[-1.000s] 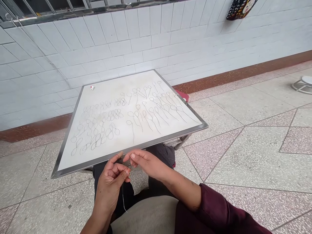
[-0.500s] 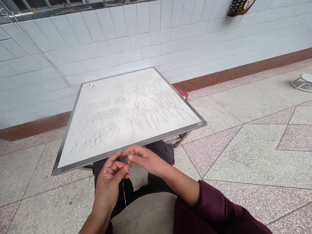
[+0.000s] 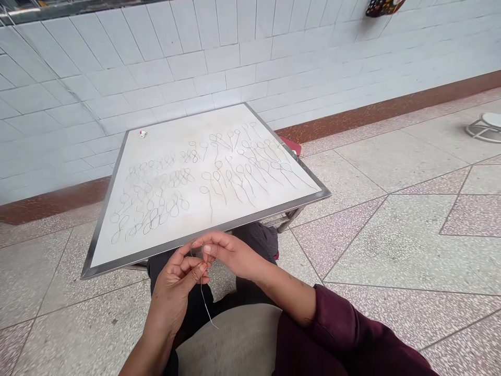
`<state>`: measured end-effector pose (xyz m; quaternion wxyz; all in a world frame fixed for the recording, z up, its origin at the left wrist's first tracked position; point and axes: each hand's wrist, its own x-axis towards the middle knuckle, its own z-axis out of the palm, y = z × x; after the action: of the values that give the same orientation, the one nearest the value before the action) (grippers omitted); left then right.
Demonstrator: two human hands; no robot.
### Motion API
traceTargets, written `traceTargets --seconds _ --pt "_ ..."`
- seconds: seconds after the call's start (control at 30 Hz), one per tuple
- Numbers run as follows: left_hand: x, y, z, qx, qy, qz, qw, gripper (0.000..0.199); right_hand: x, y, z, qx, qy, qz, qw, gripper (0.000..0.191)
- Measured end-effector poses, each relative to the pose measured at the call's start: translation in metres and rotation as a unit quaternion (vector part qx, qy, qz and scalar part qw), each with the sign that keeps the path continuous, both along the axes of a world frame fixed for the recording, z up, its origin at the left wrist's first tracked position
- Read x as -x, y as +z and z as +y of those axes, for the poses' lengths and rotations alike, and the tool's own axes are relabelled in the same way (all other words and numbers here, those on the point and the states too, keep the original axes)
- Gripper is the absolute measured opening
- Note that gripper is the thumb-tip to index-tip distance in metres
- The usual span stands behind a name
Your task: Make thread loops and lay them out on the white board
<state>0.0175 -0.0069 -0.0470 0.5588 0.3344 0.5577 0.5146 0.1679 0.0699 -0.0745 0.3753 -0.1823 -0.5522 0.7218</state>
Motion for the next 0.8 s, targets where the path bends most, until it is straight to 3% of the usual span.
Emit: traceTargets --seconds 0.37,0.67,0.8 --pt "0.004 0.011 0.002 0.009 -0.024 0.025 0.999 0.048 0.003 0.006 -0.004 -0.018 -0.017 -0.016 1.000 0.025" --pt "0.007 0.005 0.005 -0.061 0.150 0.032 0.986 0.054 0.022 -0.008 -0.020 0.089 -0.046 -0.055 0.993 0.043" --pt "0.009 0.000 0.006 -0.084 0.189 0.035 0.978 0.055 0.040 -0.017 -0.030 0.079 -0.081 -0.095 0.989 0.037"
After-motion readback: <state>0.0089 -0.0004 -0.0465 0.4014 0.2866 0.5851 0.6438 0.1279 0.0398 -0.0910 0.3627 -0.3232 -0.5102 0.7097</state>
